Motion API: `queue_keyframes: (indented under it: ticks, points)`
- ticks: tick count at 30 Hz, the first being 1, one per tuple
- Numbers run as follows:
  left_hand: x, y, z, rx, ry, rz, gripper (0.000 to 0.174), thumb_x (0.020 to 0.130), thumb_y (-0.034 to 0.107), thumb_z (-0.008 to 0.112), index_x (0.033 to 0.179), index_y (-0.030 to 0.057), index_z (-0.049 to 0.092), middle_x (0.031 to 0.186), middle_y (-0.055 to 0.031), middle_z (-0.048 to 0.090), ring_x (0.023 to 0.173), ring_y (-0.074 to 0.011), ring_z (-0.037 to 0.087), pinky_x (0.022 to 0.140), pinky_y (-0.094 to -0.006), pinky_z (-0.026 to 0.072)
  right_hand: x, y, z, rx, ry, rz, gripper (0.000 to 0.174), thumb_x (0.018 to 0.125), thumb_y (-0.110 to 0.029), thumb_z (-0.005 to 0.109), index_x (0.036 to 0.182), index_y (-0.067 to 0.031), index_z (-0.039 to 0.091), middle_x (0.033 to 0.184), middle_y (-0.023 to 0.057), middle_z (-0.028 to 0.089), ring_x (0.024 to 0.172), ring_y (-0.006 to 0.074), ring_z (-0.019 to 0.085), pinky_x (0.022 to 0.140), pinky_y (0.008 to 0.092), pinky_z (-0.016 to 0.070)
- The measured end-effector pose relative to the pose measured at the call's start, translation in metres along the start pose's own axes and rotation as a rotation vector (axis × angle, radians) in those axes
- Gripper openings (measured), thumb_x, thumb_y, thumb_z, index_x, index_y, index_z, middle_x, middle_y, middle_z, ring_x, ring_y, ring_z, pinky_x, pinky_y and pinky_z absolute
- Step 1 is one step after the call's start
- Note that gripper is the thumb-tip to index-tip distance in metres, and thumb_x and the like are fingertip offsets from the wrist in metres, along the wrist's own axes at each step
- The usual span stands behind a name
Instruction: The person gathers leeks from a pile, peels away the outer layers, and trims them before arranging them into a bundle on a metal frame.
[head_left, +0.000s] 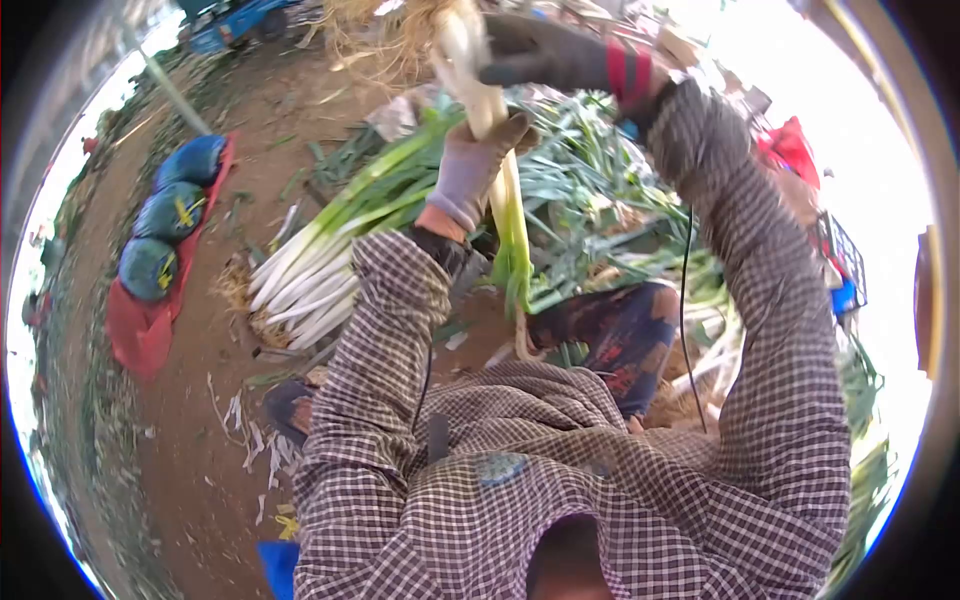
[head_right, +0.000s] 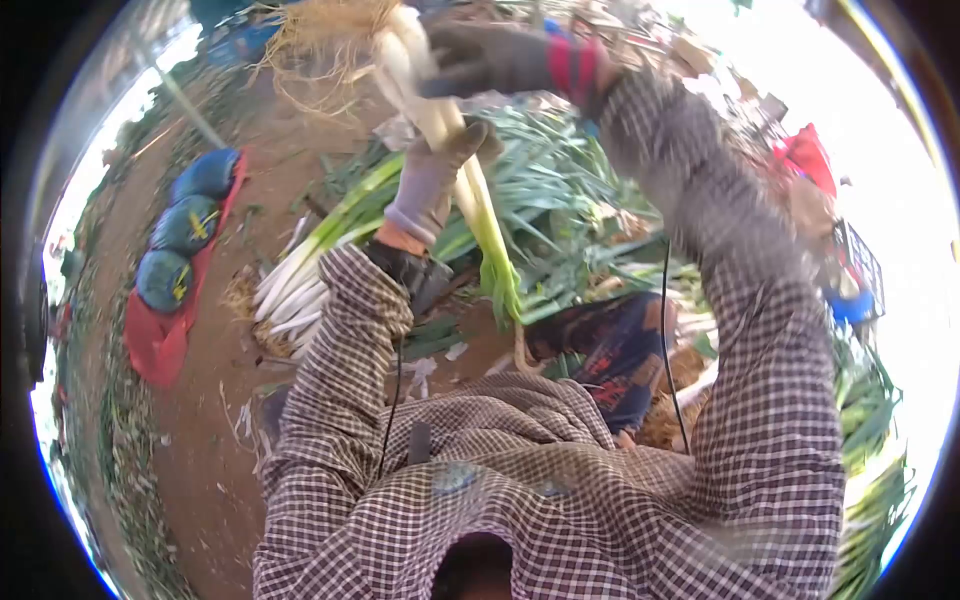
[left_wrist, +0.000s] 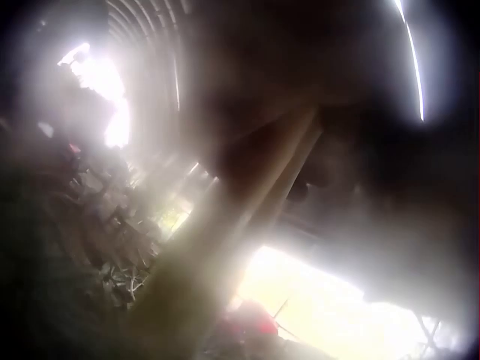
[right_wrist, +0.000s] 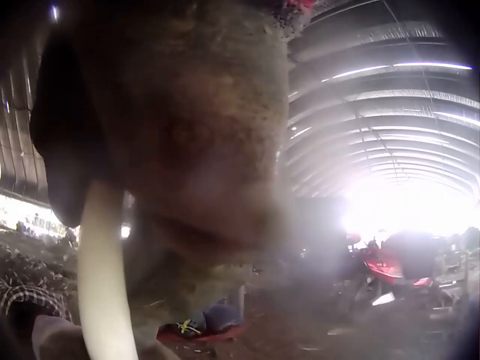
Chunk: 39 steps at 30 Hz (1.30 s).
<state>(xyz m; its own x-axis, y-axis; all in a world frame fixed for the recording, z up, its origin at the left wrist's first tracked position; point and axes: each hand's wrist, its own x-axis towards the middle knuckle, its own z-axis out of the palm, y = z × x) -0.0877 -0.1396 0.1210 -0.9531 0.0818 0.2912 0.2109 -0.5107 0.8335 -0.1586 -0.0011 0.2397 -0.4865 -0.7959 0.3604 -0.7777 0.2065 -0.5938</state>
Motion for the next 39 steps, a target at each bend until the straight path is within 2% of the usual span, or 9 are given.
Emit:
queue_keyframes:
  ticks: [5,9,14,17,24,28,31,34,39]
  points:
    - [-0.033,0.026,-0.073,-0.286,0.422,0.091,0.022,0.087,0.019,0.073,0.095,-0.0001,0.066,0.085,-0.0105,0.07,0.075,-0.0199,0.068,0.074,-0.0313,0.056,-0.066,0.059,0.155,0.129,0.113,0.141,0.077,0.079,-0.032,0.078,0.14,-0.0045,0.039,0.114,0.0194,0.063,0.106,0.0256,0.062,0.094,0.0402,0.0463]
    - [-0.072,0.07,-0.094,-0.252,0.48,0.103,0.024,0.087,0.02,0.073,0.099,0.0013,0.064,0.087,-0.008,0.07,0.076,-0.0178,0.068,0.07,-0.0317,0.0569,-0.063,0.028,0.255,0.138,0.227,0.433,0.059,0.079,-0.024,0.076,0.131,-0.0108,0.051,0.098,0.0168,0.069,0.092,0.0272,0.068,0.083,0.0377,0.0507]
    - [-0.105,0.095,-0.183,0.099,0.65,0.262,0.048,0.09,0.028,0.07,0.121,-0.0027,0.052,0.105,-0.0105,0.066,0.094,-0.0213,0.063,0.086,-0.0292,0.0505,-0.042,0.016,0.254,-0.118,0.088,0.268,0.037,0.084,-0.028,0.067,0.117,-0.0125,0.057,0.09,0.0184,0.068,0.085,0.0366,0.066,0.073,0.0448,0.0509]
    - [-0.141,0.138,-0.195,0.012,0.74,0.371,0.04,0.093,0.037,0.063,0.112,0.0024,0.058,0.091,-0.0081,0.066,0.071,-0.0145,0.062,0.06,-0.0271,0.0505,-0.028,0.025,0.25,-0.157,-0.063,0.261,0.035,0.086,-0.027,0.068,0.117,-0.0111,0.06,0.087,0.0166,0.067,0.081,0.0279,0.067,0.074,0.0363,0.0511]
    - [-0.208,0.158,-0.248,0.851,0.913,0.067,0.04,0.094,0.039,0.059,0.071,0.006,0.063,0.057,-0.0025,0.058,0.049,-0.0101,0.054,0.045,-0.0268,0.04,-0.007,0.037,0.244,0.061,-0.297,0.241,0.045,0.085,-0.019,0.074,0.125,-0.0067,0.057,0.084,0.0052,0.069,0.069,0.0115,0.061,0.064,0.0288,0.0515]
    - [-0.257,0.129,-0.366,2.079,0.718,0.655,0.03,0.092,0.028,0.055,0.081,0.0038,0.067,0.063,-0.008,0.062,0.058,-0.0234,0.059,0.059,-0.0394,0.0463,0.028,0.016,0.186,-0.145,-0.468,0.377,0.039,0.086,-0.013,0.072,0.123,-0.0072,0.058,0.081,0.0004,0.066,0.065,0.0081,0.059,0.06,0.0237,0.051]
    - [-0.289,0.174,-0.352,1.11,1.098,-0.458,0.036,0.091,0.031,0.052,0.099,0.0005,0.069,0.103,-0.0189,0.069,0.1,-0.033,0.064,0.087,-0.0469,0.047,0.06,0.041,0.129,-0.415,-0.459,0.29,0.039,0.086,-0.009,0.069,0.123,-0.0068,0.06,0.083,0.0021,0.068,0.07,0.0077,0.063,0.065,0.0244,0.054]
    - [-0.302,0.144,-0.375,1.614,0.488,-1.124,0.049,0.088,0.043,0.054,0.11,0.002,0.068,0.121,-0.0239,0.062,0.111,-0.0329,0.061,0.093,-0.0438,0.0487,0.103,0.035,0.097,-0.292,-0.419,0.465,0.043,0.083,-0.015,0.072,0.123,-0.008,0.061,0.084,0.0036,0.068,0.067,0.0111,0.063,0.062,0.0257,0.0522]
    - [-0.262,0.111,-0.352,1.567,0.245,-1.168,0.061,0.081,0.053,0.06,0.117,0.0036,0.067,0.121,-0.0217,0.062,0.111,-0.0355,0.061,0.096,-0.0432,0.0484,0.197,0.073,0.14,-0.242,-0.631,0.283,0.046,0.084,-0.019,0.074,0.124,-0.0059,0.058,0.082,0.0027,0.068,0.061,0.0092,0.06,0.054,0.0244,0.0504]
